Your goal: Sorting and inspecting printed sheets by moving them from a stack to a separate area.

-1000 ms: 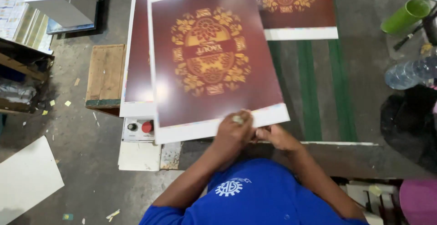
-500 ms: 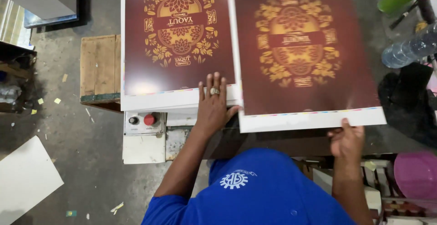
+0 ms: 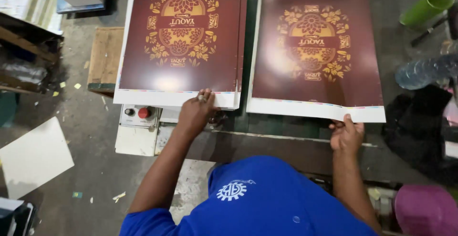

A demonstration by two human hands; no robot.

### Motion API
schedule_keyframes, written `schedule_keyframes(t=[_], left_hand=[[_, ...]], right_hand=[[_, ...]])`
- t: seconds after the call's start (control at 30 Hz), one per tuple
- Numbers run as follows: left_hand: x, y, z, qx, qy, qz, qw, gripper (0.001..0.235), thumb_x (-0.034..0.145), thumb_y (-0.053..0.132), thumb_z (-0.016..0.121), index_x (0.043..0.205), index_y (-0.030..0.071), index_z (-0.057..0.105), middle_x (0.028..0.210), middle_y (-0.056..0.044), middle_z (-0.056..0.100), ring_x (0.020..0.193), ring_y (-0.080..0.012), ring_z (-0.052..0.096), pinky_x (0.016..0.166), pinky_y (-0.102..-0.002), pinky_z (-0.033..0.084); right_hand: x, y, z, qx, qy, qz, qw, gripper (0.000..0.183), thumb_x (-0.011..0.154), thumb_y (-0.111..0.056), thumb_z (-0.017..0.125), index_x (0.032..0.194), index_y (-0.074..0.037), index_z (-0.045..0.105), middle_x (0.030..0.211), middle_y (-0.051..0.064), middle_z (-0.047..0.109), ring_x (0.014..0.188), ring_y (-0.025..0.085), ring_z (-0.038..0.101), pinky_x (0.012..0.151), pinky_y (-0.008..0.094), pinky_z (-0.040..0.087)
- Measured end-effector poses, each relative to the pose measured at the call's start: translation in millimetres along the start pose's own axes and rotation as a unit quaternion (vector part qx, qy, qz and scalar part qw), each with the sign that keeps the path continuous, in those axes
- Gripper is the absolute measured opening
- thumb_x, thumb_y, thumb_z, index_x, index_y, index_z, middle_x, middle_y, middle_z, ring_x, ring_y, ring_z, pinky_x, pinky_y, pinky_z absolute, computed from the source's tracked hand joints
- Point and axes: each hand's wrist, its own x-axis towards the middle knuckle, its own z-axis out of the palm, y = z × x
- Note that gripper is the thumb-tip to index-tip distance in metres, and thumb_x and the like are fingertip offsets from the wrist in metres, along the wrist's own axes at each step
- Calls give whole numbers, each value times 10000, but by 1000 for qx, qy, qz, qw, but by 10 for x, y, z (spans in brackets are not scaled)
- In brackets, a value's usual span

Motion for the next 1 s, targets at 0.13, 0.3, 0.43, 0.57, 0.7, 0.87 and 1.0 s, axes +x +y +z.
schedule_keyframes(t=[0.13, 0.3, 0.43, 0.57, 0.7, 0.87, 1.0], left_hand=[[37, 14, -251, -58, 46, -9, 997, 364, 947, 293, 654, 1193, 25, 662, 1261, -167, 717, 1123, -312, 720, 838, -438, 599], [27, 88, -254, -103, 41, -68, 991, 248, 943, 135, 661, 1174, 59, 708, 1158, -169, 751, 1003, -333, 733, 788, -468, 593], [-14, 111, -121, -85, 73, -51, 992, 258, 921, 119, 652, 1158, 27, 695, 1159, -175, 746, 1076, -324, 729, 810, -467, 594], [-11, 138, -140, -100, 81, -63, 990, 285, 910, 115, 643, 1179, 28, 682, 1184, -185, 740, 1104, -334, 717, 842, -458, 592], [5, 156, -159, -106, 68, -90, 988, 292, 917, 125, 639, 1193, 39, 677, 1208, -180, 734, 1123, -341, 703, 865, -469, 584], [-33, 159, -384, -127, 89, -105, 982, 278, 933, 138, 628, 1192, 49, 677, 977, -187, 748, 905, -362, 728, 723, -487, 566], [-32, 74, -412, -125, 227, -128, 957, 274, 917, 93, 662, 1188, 73, 696, 655, -155, 655, 608, -348, 663, 561, -485, 507]], right_hand=[[232, -5, 79, 20, -22, 16, 999, 280, 1091, -98, 618, 1359, -65, 549, 1051, 92, 721, 794, 193, 714, 582, 313, 570], [678, 309, 229, -43, -21, 20, 999, 297, 1105, -141, 591, 1380, -85, 494, 1057, 82, 707, 786, 179, 719, 538, 305, 582], [939, 457, 768, -86, -57, 27, 994, 334, 1112, -171, 558, 1412, -80, 444, 1086, 83, 698, 804, 186, 733, 535, 295, 586], [1696, 748, 1043, -91, -71, 35, 993, 370, 1104, -195, 517, 1440, -112, 389, 1099, 94, 684, 793, 216, 726, 523, 329, 601], [2587, 817, 1422, -102, -67, 52, 991, 333, 1105, -232, 492, 1401, -101, 412, 1073, 127, 694, 787, 265, 738, 517, 365, 604], [2958, 734, 1741, -96, -51, 107, 988, 294, 1113, -296, 479, 1299, -69, 474, 1026, 133, 713, 756, 249, 752, 529, 360, 624], [2298, 573, 1711, -128, -113, 122, 978, 113, 1093, -163, 462, 1066, -56, 491, 792, 130, 700, 546, 175, 592, 440, 310, 508]])
